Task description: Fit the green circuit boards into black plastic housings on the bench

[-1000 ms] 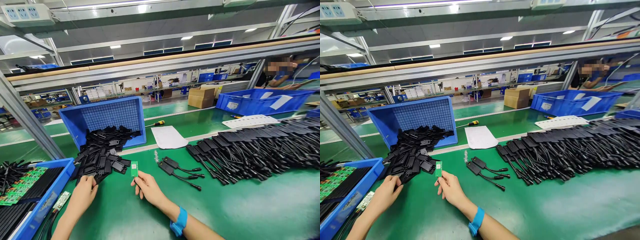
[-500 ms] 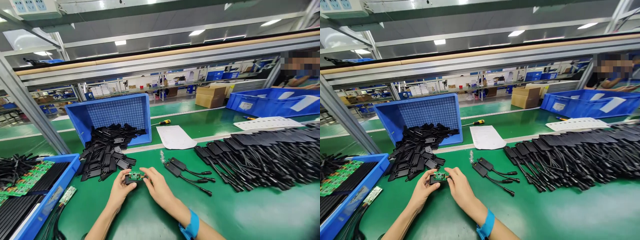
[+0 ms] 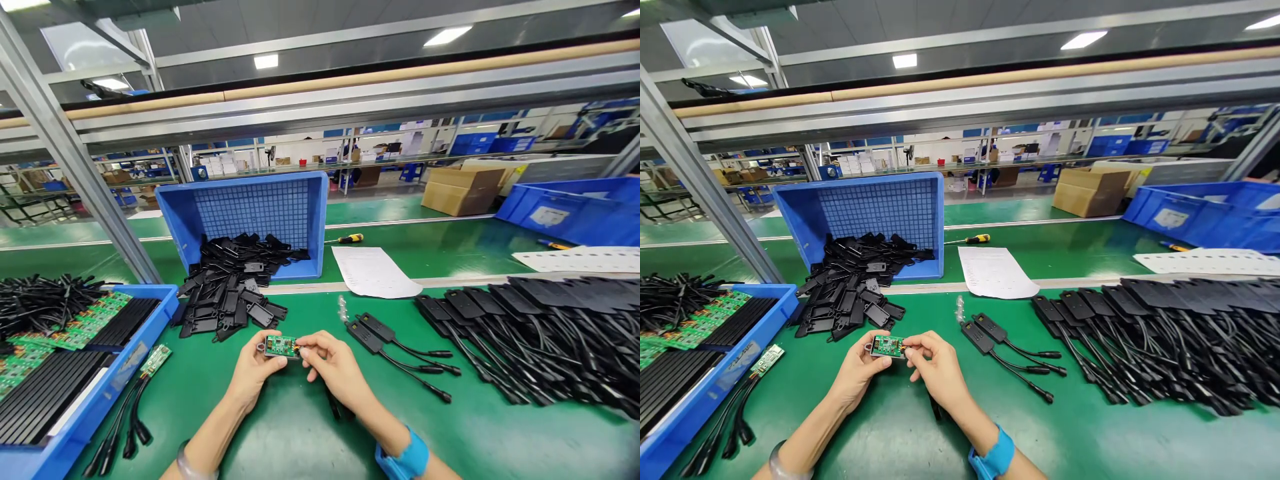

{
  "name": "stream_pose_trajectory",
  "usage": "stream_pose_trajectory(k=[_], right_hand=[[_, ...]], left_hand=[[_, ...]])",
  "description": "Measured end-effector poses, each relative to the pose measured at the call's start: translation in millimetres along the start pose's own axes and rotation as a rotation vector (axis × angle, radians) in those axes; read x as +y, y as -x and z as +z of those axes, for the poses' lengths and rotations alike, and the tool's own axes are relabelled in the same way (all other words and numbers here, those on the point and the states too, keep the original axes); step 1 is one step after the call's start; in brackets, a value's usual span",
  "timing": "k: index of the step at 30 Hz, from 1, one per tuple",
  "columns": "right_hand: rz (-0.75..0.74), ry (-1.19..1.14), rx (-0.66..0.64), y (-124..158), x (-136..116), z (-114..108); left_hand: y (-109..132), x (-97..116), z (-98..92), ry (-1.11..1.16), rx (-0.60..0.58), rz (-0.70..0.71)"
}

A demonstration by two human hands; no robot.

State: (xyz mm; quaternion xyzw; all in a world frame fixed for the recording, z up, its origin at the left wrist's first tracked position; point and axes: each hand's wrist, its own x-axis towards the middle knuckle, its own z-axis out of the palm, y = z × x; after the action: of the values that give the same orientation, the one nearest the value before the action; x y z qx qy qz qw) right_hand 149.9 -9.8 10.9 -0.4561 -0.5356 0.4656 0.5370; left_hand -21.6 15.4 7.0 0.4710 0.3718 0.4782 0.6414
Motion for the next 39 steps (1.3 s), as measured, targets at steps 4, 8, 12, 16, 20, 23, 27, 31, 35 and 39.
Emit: stream_pose_trajectory(k=[4,8,12,16,20,23,27,31,35,39], right_hand=[[0.114,-0.091,-0.072,0,-2,0],[0.228,-0.195,-0.1,0,-3,-2],[0.264,-0.288,-0.065,0,-4,0],[0.322,-0.354,-0.05,1,0,4],[0.363,-0.356,-0.057,3,6,11],[0.366,-0.351,-0.074,5,9,15],[0.39,-0.24,-0.162,6,12,18],[0.287,0.087,-0.192,5,14,16],[0.092,0.231,-0.098,5,15,15],[0.098,0.173,-0.099,5,16,15]], left_hand=[[-1,-6,-3.3,0.012,0.01,0.006],[-1,-8,-3.2,0.066,-0.024,0.007],[2,-3,1.3,0.096,-0.065,0.004],[5,0,6.3,0.125,-0.085,-0.013],[7,-5,13.0,0.173,-0.027,-0.035],[7,-10,16.9,0.18,0.074,-0.018],[8,-10,16.6,0.133,0.115,0.003],[7,-9,14.2,0.07,0.123,0.041],[7,-8,12.8,0.056,0.101,0.035],[7,-6,10.9,0.053,0.077,-0.002]])
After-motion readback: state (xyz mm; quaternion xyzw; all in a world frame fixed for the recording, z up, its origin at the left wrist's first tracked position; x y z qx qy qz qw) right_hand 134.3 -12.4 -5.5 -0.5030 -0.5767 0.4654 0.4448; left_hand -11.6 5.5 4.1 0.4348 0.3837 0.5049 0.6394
